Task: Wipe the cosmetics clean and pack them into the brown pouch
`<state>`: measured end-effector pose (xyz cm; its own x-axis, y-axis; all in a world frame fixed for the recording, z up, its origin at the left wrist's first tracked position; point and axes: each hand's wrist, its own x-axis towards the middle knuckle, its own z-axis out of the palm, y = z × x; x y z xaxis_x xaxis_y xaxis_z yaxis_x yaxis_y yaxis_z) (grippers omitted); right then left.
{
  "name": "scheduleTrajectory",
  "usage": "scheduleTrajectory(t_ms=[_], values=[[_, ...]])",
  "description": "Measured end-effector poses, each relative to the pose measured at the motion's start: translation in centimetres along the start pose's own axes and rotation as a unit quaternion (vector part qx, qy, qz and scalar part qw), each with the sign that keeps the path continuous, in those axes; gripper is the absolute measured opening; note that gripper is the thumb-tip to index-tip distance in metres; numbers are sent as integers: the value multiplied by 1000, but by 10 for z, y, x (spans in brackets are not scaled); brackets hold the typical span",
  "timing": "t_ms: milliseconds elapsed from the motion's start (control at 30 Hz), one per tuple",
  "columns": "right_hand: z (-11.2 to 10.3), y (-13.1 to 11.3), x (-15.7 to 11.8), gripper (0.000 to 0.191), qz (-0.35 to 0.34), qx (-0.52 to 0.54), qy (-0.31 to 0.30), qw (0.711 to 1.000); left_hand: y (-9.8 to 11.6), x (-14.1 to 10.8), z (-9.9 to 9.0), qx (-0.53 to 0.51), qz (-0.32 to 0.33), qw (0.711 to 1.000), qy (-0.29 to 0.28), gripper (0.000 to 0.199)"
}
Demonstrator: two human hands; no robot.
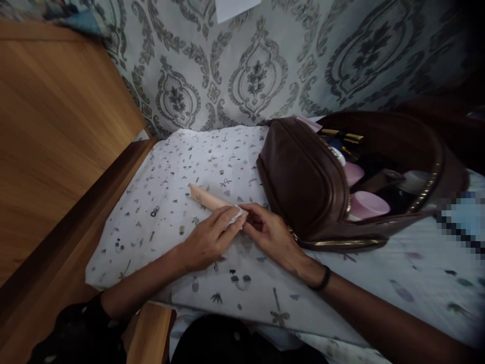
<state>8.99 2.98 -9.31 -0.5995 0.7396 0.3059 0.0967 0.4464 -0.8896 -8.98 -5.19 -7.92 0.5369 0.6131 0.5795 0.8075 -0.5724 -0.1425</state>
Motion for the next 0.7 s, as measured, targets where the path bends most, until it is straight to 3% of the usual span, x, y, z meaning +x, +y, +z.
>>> scheduleTrajectory(t_ms=[100,267,367,533,700], values=[[-1,-1,0,24,10,-14,-11,1000,-15,-7,5,1,-31,999,17,48],[-2,-2,-1,29,54,-3,-38,998,-71,-34,7,11,-163,986,17,46],[-2,-3,0,29,73,6,-45,996,-92,-45,6,9,-221,975,8,41],[-3,-2,0,27,69,-1,-42,997,-92,-47,5,-4,-243,970,10,40],[-1,4,-1,29,49,-21,-24,998,-67,-31,2,-35,-217,976,12,42]])
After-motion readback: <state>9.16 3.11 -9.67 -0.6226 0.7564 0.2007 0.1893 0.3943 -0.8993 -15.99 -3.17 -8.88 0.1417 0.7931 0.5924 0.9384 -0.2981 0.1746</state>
